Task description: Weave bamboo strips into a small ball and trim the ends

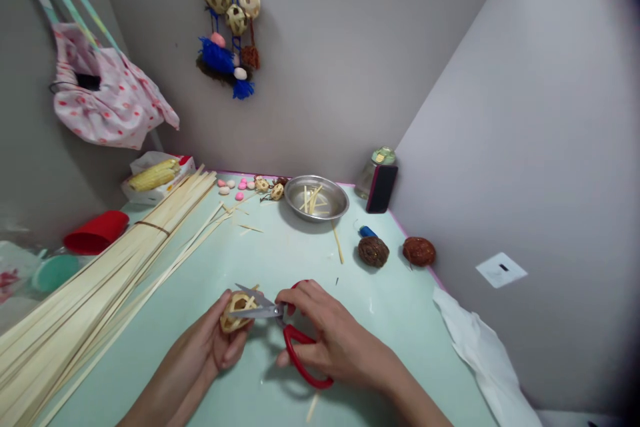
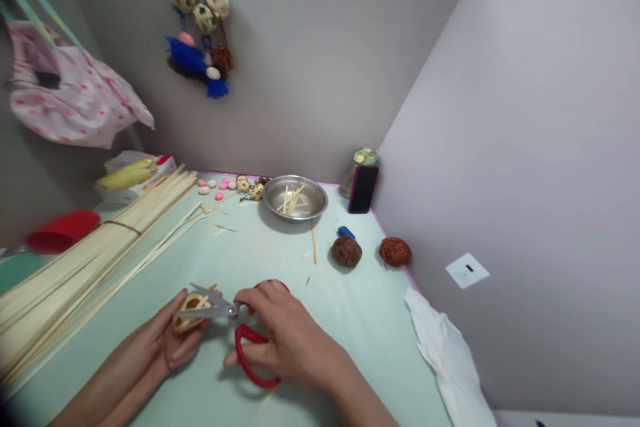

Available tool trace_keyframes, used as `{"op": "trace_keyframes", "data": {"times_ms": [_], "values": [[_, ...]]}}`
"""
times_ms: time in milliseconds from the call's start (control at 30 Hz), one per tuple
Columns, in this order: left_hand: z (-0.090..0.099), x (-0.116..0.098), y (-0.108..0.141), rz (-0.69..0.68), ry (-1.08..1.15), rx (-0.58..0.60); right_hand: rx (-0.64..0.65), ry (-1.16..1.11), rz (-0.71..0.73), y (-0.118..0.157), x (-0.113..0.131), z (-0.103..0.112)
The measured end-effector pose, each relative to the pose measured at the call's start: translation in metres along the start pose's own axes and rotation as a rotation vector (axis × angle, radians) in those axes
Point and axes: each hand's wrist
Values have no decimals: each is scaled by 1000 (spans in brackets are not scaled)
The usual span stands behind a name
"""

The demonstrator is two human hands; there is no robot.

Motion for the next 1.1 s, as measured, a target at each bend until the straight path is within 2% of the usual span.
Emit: {"op": "trace_keyframes", "data": {"times_ms": [200, 400, 600, 933, 1100], "values": [[-5, 11, 2, -78, -139, -107, 28, 67, 50, -2, 9, -11], [-19, 7, 7, -96, -141, -200, -2, 302, 120, -1, 14, -23], [-21, 5, 7, -107, -147, -165, 24, 391, 124, -1, 16, -25], [-12, 9, 4, -137, -171, -181, 83, 333, 59, 0, 17, -18], [-9, 10, 2, -144, -113, -147, 81, 319, 52, -1, 16, -15]]}}
Point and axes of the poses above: each hand's wrist, its own y-axis away from the middle knuckle, its own z-axis out of the back of the hand, x = y × z, and after that the axes turned 7 degrees about -x, right-handed
